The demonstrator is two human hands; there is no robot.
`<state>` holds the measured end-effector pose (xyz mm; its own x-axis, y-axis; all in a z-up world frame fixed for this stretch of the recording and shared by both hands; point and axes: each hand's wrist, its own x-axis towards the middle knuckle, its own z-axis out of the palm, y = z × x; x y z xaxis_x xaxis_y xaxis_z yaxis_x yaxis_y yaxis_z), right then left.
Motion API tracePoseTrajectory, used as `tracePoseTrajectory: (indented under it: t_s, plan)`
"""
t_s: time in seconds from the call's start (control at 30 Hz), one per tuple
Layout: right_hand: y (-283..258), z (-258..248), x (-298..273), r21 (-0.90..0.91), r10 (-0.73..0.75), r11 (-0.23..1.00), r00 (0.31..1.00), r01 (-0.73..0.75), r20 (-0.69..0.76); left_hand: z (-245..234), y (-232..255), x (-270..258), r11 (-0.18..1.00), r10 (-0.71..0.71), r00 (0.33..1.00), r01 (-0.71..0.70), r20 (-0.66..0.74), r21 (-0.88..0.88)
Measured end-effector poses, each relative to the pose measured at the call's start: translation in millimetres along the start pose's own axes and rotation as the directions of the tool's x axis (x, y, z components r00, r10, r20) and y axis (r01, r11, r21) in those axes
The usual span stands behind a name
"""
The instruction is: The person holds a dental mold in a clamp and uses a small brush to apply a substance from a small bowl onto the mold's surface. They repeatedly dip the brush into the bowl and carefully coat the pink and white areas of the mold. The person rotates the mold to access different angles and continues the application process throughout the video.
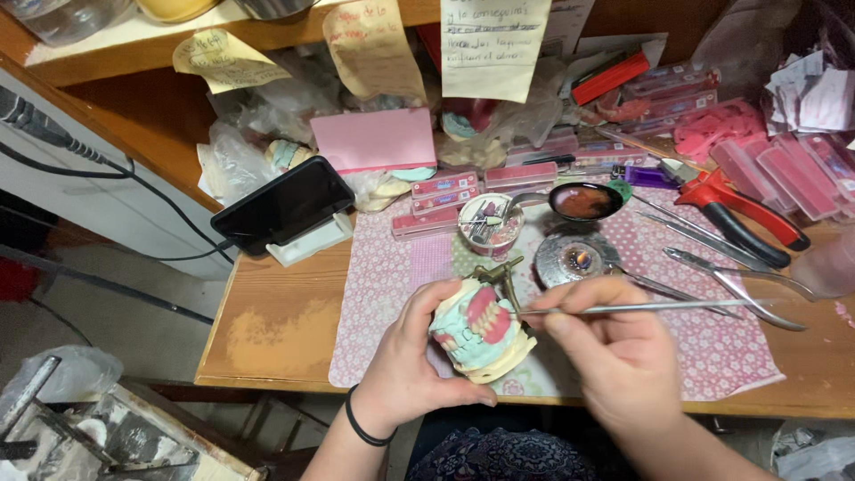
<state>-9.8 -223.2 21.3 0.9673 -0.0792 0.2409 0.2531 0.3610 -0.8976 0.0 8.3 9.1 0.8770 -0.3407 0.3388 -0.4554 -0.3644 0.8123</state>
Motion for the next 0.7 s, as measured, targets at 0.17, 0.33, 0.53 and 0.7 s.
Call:
tracePoseTrajectory:
  t_s: [0.17, 0.33, 0.53, 0.7]
  plan:
    - [14, 12, -5, -0.024, -0.057, 0.998, 0.998, 0.057, 0.023, -1, -3, 1, 1.000, 0.022, 1.000, -0.021, 0.014, -0.002]
    - [12, 17, -5, -0.116, -0.094, 0.988, 0.994, 0.100, 0.064, -3, 1, 3, 1.000, 0.009, 1.000, -0.009, 0.029, -0.009]
    - [13, 17, -3, -0.163, -0.056, 0.985, 0.997, 0.065, 0.062, -4, 3, 3, 1.000, 0.019, 0.999, -0.019, 0.029, -0.007]
    - [13, 16, -2, -0.207, -0.073, 0.974, 0.994, 0.088, 0.079, -3, 1, 3, 1.000, 0.008, 0.999, -0.007, 0.035, -0.010]
